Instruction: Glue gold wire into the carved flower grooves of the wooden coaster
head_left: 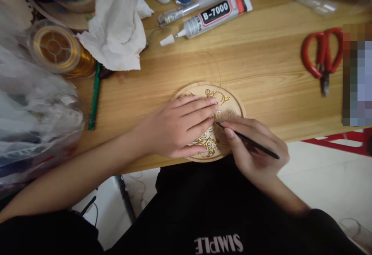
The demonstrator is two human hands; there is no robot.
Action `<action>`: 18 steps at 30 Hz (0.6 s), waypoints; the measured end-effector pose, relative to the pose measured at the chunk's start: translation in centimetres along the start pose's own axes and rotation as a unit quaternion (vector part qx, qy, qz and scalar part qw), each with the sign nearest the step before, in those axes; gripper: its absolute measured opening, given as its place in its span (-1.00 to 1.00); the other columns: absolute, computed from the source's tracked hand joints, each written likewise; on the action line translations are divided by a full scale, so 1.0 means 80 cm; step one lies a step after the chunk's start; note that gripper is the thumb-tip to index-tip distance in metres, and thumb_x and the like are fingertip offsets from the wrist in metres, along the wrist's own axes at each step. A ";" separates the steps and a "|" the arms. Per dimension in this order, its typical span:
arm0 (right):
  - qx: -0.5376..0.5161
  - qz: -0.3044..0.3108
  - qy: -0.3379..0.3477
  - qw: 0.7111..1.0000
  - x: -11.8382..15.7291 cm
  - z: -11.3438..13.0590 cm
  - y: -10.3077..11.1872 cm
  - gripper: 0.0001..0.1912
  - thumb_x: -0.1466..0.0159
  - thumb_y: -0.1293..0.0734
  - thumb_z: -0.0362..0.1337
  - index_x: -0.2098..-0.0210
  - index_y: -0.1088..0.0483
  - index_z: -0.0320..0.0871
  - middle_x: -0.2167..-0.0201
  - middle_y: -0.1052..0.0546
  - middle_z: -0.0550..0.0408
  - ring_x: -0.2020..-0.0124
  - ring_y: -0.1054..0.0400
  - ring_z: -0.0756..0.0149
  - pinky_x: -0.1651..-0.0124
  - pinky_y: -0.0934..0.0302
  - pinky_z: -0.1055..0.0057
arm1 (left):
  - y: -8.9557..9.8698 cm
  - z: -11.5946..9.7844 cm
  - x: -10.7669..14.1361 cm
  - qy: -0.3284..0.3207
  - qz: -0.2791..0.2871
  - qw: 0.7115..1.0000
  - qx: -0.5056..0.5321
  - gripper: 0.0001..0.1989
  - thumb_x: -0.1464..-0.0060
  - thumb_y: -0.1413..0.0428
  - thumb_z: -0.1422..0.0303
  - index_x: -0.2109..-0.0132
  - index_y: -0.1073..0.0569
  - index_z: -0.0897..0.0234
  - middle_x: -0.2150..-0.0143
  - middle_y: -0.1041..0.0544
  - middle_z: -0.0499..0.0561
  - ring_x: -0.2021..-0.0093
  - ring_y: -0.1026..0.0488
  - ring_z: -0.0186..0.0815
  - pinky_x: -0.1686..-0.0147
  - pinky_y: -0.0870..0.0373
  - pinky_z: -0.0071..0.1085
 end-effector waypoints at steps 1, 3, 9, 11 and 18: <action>-0.002 0.000 0.002 1.000 0.000 -0.001 0.000 -0.75 -0.18 -0.41 -0.50 0.19 -0.54 -0.09 0.27 -0.63 0.09 0.27 -0.53 0.35 0.20 -0.47 0.40 | -0.001 0.000 0.001 0.000 -0.005 1.000 -0.003 -0.50 -0.27 0.02 0.10 -0.06 -0.45 0.49 -0.17 -0.46 0.31 -0.26 -0.35 0.00 -0.21 -0.36 -0.09; -0.005 0.003 0.008 1.000 0.001 -0.001 0.000 -0.74 -0.18 -0.41 -0.50 0.18 -0.54 -0.09 0.26 -0.63 0.09 0.26 -0.53 0.34 0.20 -0.47 0.39 | -0.002 -0.001 0.003 0.000 -0.017 1.000 -0.007 -0.50 -0.27 0.02 0.10 -0.06 -0.44 0.49 -0.18 -0.45 0.32 -0.26 -0.34 -0.01 -0.22 -0.34 -0.10; -0.002 -0.011 0.012 1.000 0.004 -0.003 0.008 -0.73 -0.17 -0.42 -0.49 0.17 -0.54 -0.09 0.26 -0.63 0.07 0.25 -0.53 0.31 0.21 -0.47 0.37 | -0.006 -0.001 0.006 -0.009 -0.033 0.999 -0.009 -0.50 -0.27 0.02 0.10 -0.05 -0.45 0.50 -0.17 -0.46 0.34 -0.27 -0.33 0.00 -0.22 -0.32 -0.09; 0.004 -0.018 0.011 1.000 0.004 -0.003 0.013 -0.74 -0.17 -0.43 -0.49 0.18 -0.54 -0.09 0.27 -0.63 0.07 0.25 -0.53 0.31 0.21 -0.47 0.37 | -0.006 0.000 0.006 -0.008 -0.029 1.000 -0.006 -0.51 -0.26 0.00 0.10 -0.05 -0.45 0.49 -0.17 -0.45 0.33 -0.27 -0.33 -0.01 -0.22 -0.32 -0.09; 0.021 -0.038 0.016 0.999 0.004 -0.005 0.020 -0.75 -0.16 -0.43 -0.50 0.19 -0.54 -0.10 0.28 -0.63 0.08 0.27 -0.53 0.33 0.23 -0.46 0.39 | -0.002 0.000 0.006 -0.019 -0.036 0.999 0.006 -0.44 -0.22 -0.05 0.08 -0.09 -0.44 0.55 -0.17 -0.45 0.37 -0.25 -0.34 0.07 -0.21 -0.31 -0.06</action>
Point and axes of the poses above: each hand's wrist, its own x-axis away from the middle knuckle, its own y-axis out of the back of the hand, z = x × y, the point moved 6 cm from there along -x, towards the middle knuckle
